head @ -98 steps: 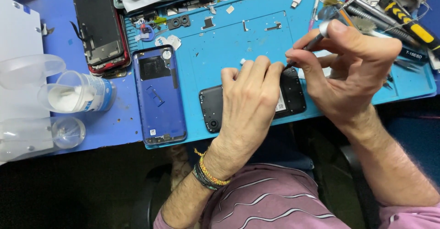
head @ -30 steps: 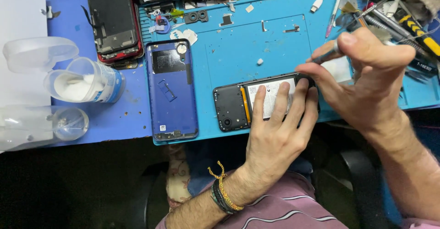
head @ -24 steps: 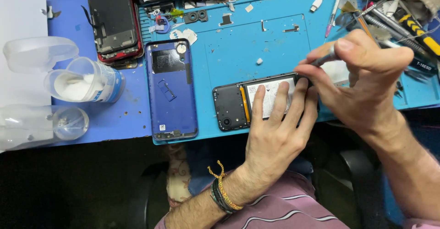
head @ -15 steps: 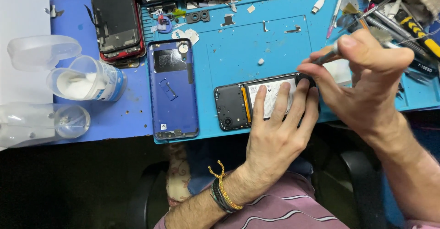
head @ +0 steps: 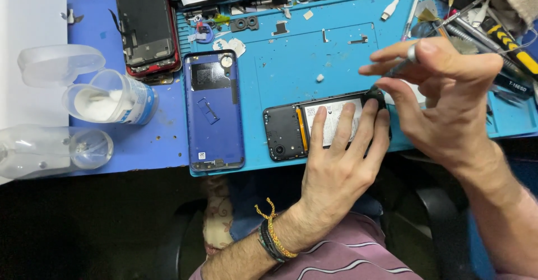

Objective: Disassembling a mobile phone, applying adhesive tape to the internal frame, and using tweezers for component placement.

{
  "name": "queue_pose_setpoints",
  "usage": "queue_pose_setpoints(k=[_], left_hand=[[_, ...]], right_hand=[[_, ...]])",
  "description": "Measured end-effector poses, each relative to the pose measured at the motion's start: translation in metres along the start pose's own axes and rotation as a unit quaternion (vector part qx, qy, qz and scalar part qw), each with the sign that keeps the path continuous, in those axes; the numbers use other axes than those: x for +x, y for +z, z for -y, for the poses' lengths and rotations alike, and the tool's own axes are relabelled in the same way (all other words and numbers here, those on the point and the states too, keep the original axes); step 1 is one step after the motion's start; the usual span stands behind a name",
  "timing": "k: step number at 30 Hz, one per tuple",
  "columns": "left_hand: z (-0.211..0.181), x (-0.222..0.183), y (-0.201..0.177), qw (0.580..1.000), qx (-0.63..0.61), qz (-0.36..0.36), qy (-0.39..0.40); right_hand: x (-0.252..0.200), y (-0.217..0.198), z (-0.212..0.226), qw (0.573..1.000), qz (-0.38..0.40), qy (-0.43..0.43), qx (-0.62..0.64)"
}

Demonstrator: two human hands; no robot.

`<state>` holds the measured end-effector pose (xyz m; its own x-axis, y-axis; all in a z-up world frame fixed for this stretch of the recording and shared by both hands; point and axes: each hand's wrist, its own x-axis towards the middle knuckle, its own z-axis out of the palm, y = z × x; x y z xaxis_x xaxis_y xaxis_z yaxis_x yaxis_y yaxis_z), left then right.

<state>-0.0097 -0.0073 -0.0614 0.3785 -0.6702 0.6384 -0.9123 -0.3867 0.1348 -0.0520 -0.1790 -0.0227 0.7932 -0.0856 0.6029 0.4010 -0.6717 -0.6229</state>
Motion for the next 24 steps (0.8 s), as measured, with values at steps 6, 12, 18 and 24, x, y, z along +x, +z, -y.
queue_pose_setpoints(k=[6,12,18,24], left_hand=[[-0.001,-0.002,0.001,1.000,-0.015,-0.002,0.003],[-0.001,-0.001,0.000,1.000,0.002,-0.005,-0.006],[-0.001,-0.001,0.000,1.000,0.004,-0.007,-0.002],[-0.002,-0.002,-0.001,1.000,0.005,0.003,0.001]], right_hand=[[-0.019,-0.001,-0.022,0.994,-0.030,-0.039,-0.102],[-0.002,-0.001,0.007,0.999,0.001,0.037,-0.039],[-0.012,0.010,0.004,0.992,-0.069,0.067,-0.079],[-0.015,0.016,0.008,0.983,-0.105,0.037,-0.145]])
